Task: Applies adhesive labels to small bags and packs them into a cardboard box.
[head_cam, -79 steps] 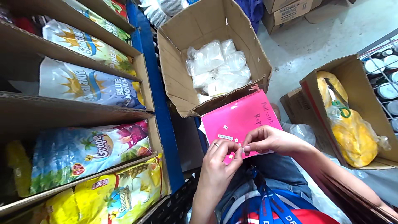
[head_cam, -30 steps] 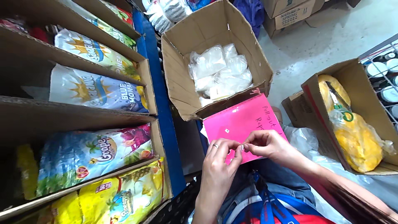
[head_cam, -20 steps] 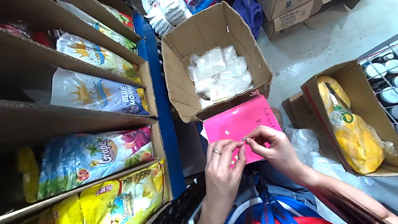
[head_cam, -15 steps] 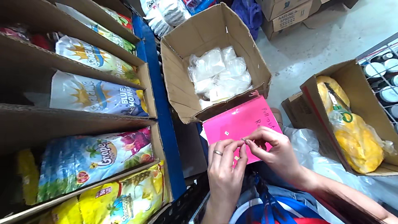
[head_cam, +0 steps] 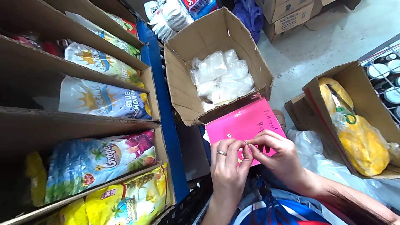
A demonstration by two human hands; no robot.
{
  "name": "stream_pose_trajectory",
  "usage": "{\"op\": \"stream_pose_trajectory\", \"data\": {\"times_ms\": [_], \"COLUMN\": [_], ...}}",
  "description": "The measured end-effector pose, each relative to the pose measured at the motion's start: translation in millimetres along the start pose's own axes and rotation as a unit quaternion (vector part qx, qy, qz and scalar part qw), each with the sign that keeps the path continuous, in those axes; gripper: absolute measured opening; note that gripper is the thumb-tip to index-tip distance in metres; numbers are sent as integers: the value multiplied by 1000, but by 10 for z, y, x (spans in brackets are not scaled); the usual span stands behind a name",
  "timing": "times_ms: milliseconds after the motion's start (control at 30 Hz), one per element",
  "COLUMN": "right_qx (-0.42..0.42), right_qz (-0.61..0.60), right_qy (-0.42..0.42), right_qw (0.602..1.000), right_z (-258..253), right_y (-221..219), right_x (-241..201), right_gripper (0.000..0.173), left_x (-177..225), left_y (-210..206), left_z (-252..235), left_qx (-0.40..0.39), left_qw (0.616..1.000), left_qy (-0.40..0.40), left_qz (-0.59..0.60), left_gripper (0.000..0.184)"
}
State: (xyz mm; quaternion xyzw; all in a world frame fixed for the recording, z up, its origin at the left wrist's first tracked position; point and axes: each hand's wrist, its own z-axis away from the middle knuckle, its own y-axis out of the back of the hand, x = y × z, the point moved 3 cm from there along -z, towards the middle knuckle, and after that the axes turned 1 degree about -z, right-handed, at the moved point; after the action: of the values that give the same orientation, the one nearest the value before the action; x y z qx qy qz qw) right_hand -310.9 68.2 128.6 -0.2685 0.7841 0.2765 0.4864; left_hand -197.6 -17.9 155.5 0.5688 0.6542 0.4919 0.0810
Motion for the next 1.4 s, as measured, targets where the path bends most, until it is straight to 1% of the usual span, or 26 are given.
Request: {"op": "stream_pose_trajectory", "data": {"times_ms": [67,100,167,300,433,500,567,600,633,700,733,767,833,900,967,1067,1100,1167,1233,1267,1333,1400], "right_qx": [-5,-6,-7,-14,13,37,33,4,-44,-148,-179,-194,-203,-194,-189,-206,-208,-218,-253,-282,-343,-397], "right_qz": [-2,-6,-22,-19,66,115,182,216,250,304,322,329,321,312,315,304,286,227,149,109,43,-18], "right_qy": [-5,-3,-3,-19,-17,-14,-12,-33,-76,-182,-215,-234,-250,-237,-224,-223,-215,-191,-190,-197,-208,-232], "right_qw": [1000,1000,1000,1000,998,993,983,976,964,923,905,894,891,899,903,903,910,930,937,933,915,888], "right_z": [-23,-21,-33,-166,-543,-830,-1151,-1296,-1414,-1569,-1610,-1631,-1666,-1690,-1717,-1726,-1734,-1755,-1759,-1747,-1700,-1656], "right_y": [3,-12,-31,3,82,95,70,50,31,-13,-31,-40,-38,-27,-17,-6,-8,-9,-2,7,26,34], "right_x": [0,23,60,155,374,591,892,1052,1196,1441,1535,1603,1653,1657,1665,1651,1633,1529,1308,1155,876,702], "right_gripper": [14,11,9,11,15,15,17,19,21,25,24,22,18,18,22,31,30,22,30,34,35,32], "left_x": [-28,-45,-77,-170,-310,-420,-530,-568,-596,-641,-661,-680,-718,-752,-774,-828,-849,-893,-947,-965,-980,-982], "left_y": [-14,-20,-24,8,17,-39,-98,-117,-128,-130,-125,-120,-124,-148,-178,-245,-267,-302,-320,-319,-305,-289], "left_z": [-13,-15,-14,-15,-76,-116,-149,-169,-188,-231,-257,-284,-347,-418,-512,-631,-667,-732,-789,-821,-886,-950], "left_qx": [2,4,8,31,43,49,55,57,56,59,58,56,49,42,31,17,13,7,-2,-5,-6,-8], "left_qw": [1000,1000,999,997,996,997,997,997,997,998,998,998,999,999,997,992,989,981,973,969,958,945], "left_qy": [-11,-10,-3,23,35,36,38,38,37,25,18,9,-9,-33,-66,-128,-150,-193,-230,-248,-286,-326], "left_qz": [8,19,36,66,64,54,44,38,33,27,23,19,11,6,-2,2,2,3,8,7,-3,-14], "left_gripper": [11,10,9,9,11,11,10,9,9,9,9,9,9,9,9,9,9,7,8,8,7,7]}}
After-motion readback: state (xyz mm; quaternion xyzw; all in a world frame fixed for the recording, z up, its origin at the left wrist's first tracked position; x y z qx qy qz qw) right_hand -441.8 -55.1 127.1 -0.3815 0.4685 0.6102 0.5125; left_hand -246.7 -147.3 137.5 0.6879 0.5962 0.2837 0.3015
